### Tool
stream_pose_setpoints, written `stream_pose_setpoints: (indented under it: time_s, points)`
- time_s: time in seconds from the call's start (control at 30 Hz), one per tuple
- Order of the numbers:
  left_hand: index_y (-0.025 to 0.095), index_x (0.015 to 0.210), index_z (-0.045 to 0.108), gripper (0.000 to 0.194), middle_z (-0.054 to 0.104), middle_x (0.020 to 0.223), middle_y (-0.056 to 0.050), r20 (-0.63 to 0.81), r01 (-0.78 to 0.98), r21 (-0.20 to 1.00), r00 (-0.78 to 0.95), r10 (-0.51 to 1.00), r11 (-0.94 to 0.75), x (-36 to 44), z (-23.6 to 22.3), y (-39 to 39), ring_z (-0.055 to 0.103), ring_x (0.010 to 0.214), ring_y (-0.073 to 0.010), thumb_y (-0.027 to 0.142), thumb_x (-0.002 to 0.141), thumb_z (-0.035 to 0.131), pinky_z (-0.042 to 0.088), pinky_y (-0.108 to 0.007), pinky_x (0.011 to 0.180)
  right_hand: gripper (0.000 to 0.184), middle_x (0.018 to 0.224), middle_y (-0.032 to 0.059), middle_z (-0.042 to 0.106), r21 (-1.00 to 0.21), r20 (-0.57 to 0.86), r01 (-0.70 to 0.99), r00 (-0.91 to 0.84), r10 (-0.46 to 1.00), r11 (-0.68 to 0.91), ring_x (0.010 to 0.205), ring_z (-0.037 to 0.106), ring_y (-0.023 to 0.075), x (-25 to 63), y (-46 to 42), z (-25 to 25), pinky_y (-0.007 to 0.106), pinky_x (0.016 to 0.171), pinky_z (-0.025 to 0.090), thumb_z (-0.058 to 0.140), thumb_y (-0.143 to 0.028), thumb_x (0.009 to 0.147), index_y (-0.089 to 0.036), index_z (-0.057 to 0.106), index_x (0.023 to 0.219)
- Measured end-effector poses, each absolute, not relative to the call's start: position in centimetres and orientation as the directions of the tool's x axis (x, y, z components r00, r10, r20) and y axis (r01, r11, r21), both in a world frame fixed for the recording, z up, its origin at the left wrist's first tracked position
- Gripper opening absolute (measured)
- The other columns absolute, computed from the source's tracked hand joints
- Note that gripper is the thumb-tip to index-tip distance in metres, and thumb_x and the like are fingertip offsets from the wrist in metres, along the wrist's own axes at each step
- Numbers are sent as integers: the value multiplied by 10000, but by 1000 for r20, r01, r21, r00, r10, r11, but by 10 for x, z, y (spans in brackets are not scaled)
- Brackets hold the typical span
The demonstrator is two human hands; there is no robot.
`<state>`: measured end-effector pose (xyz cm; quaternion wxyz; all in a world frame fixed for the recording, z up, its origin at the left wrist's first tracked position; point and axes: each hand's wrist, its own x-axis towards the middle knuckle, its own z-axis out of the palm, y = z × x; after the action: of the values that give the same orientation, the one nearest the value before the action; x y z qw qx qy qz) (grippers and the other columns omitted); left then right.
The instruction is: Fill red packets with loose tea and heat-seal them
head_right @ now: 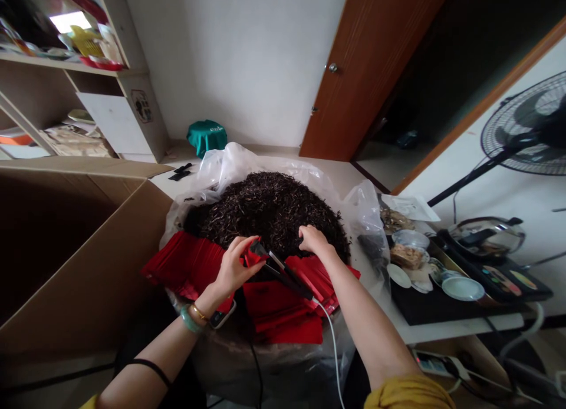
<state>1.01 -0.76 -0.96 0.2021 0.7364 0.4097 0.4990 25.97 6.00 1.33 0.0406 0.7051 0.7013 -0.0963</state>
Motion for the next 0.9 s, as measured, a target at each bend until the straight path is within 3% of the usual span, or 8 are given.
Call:
stream_pose_setpoints:
  time_s: [0.17,0.33,0.43,0.53,0.67,0.9]
  points:
    - [222,1182,590,514,610,996,-51,543,450,707,149,826,-546,11,-13,-5,621,944,-206,223,694,750,543,-327,830,246,947,57,641,-212,-23,977,-17,1000,12,883,608,202,260,62,35,274,771,436,655,-105,663,-186,624,893]
    - [216,1162,600,511,616,979,-48,529,507,700,106,842,-503,13,-17,-1,621,927,-217,207,676,757,545,-344,823,226,977,14,669,-394,130,909,-92,987,137,924,625,183,238,56,68,286,829,467,622,-218,726,-224,596,950]
    - [210,1152,603,511,617,969,-48,534,522,695,86,841,-495,14,-19,1,622,925,-220,198,667,763,545,-343,819,218,911,6,666,-635,249,718,-159,955,285,889,630,186,213,45,82,306,819,481,634,-232,684,-211,595,897]
    - [204,1152,598,504,616,968,-47,536,518,697,82,840,-495,13,-19,1,621,916,-213,210,676,763,546,-329,799,224,872,5,655,-738,309,568,-195,931,364,848,624,182,187,32,90,315,807,483,638,-254,666,-203,592,879]
    - [187,1116,601,453,611,947,-46,549,518,692,75,832,-503,12,-19,2,618,891,-210,235,692,753,548,-330,767,223,876,13,636,-739,357,521,-236,904,428,834,615,181,164,18,93,321,803,487,627,-228,663,-200,587,880]
    - [196,1143,592,505,602,948,-36,530,506,704,93,843,-498,11,-20,3,616,854,-196,219,668,761,546,-314,728,217,878,8,615,-613,427,611,-277,861,501,838,608,180,158,11,84,323,815,491,621,-140,673,-221,591,872]
